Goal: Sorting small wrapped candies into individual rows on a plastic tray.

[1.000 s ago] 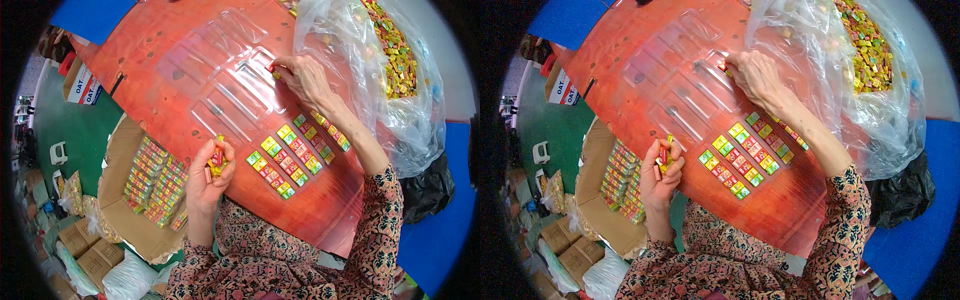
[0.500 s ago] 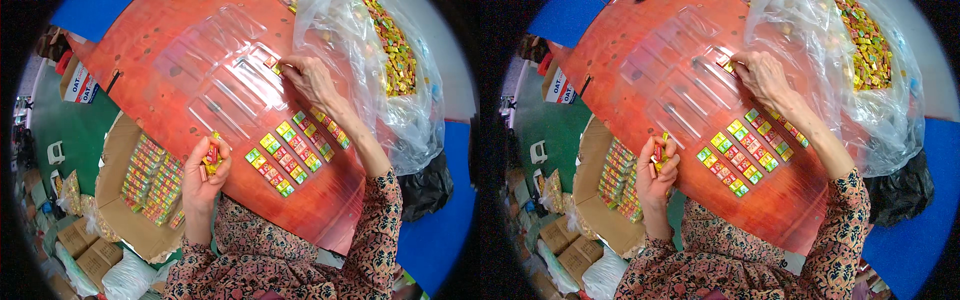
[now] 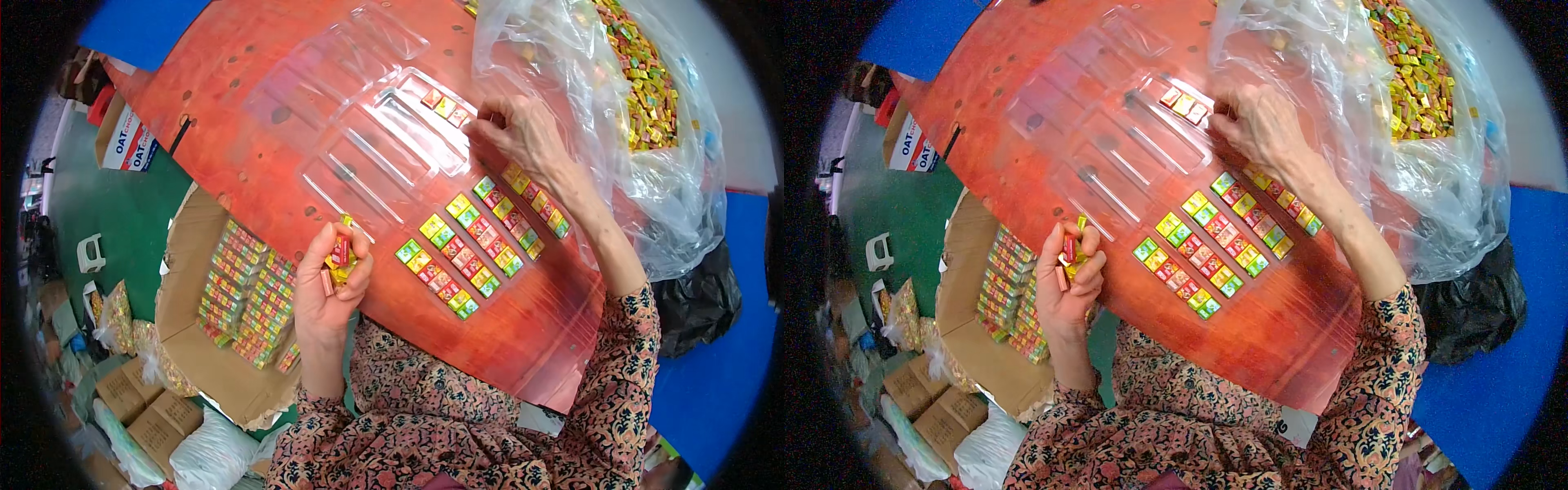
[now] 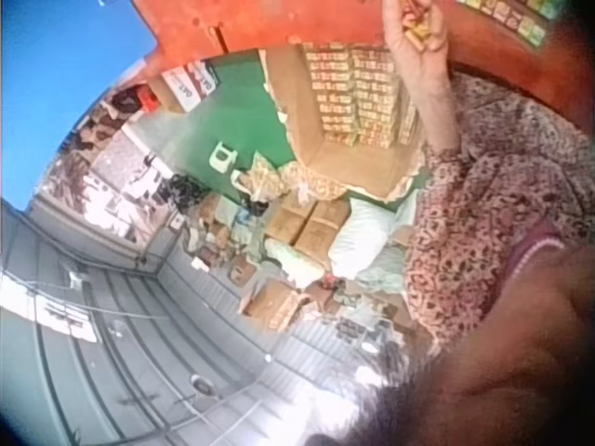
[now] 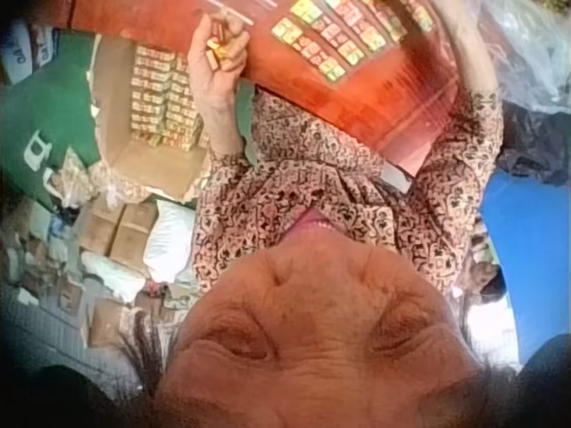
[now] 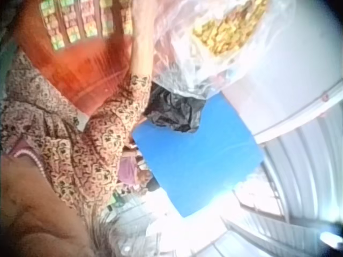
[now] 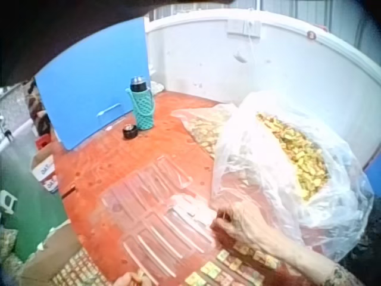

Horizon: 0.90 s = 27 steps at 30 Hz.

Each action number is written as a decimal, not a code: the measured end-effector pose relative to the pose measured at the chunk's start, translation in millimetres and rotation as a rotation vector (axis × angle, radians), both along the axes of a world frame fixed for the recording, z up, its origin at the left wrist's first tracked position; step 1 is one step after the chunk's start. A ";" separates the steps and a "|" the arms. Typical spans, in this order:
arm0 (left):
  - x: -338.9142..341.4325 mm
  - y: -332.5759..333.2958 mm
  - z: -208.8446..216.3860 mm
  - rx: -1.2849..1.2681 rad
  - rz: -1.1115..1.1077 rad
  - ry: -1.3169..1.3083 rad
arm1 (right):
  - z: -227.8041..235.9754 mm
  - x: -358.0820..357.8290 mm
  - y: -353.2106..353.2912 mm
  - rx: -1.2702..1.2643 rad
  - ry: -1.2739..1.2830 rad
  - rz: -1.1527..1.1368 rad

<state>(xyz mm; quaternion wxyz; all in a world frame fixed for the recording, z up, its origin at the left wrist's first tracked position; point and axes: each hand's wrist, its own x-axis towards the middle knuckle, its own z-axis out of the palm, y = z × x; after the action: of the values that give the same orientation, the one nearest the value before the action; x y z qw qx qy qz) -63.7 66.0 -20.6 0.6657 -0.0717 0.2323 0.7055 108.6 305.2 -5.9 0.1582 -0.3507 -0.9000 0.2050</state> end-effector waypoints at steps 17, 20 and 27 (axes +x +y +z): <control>-0.3 -0.7 -0.5 0.003 -0.014 -0.029 | -7.8 -0.3 2.5 -0.397 0.219 -0.144; -2.0 -3.0 -0.5 0.003 0.001 -0.034 | 1.1 1.5 10.1 -1.019 0.304 -0.214; 2.4 0.6 -0.4 0.008 0.004 -0.070 | 8.6 13.8 8.5 -1.496 0.595 -0.171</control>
<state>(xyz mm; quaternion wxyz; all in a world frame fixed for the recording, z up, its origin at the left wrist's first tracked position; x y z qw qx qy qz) -61.3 66.6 -21.0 0.6722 -0.0942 0.2059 0.7049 122.4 313.7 2.8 0.1297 -0.3619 -0.4149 0.8247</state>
